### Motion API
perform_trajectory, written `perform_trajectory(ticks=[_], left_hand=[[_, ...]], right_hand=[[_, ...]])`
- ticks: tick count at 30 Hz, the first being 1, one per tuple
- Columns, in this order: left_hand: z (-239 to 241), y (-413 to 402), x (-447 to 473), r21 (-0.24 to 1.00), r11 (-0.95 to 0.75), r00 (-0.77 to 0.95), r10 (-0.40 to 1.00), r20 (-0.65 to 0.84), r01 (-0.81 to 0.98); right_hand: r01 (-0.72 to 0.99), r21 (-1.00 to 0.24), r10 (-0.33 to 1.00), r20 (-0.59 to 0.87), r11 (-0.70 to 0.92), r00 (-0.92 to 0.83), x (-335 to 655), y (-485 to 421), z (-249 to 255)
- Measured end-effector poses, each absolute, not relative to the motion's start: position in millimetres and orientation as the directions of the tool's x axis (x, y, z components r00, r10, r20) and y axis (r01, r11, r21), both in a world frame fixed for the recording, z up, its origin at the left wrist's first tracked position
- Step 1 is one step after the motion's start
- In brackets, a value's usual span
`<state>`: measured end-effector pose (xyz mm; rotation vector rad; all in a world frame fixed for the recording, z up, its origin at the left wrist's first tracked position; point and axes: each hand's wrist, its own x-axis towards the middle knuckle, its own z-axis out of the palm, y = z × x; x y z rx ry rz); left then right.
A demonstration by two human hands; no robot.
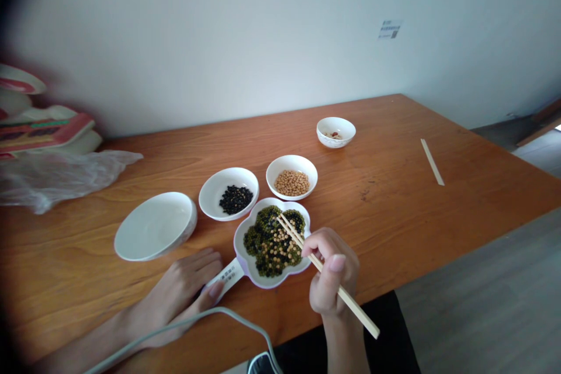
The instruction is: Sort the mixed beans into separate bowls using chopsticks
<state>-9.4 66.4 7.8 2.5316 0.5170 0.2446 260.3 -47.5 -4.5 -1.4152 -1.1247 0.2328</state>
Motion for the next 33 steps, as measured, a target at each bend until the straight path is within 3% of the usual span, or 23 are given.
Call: perform_trajectory(ticks=[15, 24, 33], left_hand=[[5.5, 66.2, -9.9, 0.542, -0.774, 0.905, 0.422, 0.055, 0.328], [5.1, 64.6, -7.2, 0.538, -0.785, 0.887, 0.441, 0.139, 0.306], [6.4, 65.0, -7.2, 0.530, -0.791, 0.895, 0.429, 0.125, 0.305]], right_hand=[[0.505, -0.828, 0.677, 0.519, 0.244, 0.522, 258.0, -49.3, 1.0], [0.486, -0.852, 0.730, 0.458, 0.196, 0.507, 263.1, -48.9, -4.7], [0.457, -0.865, 0.726, 0.451, 0.210, 0.520, 261.7, -48.5, -6.0]])
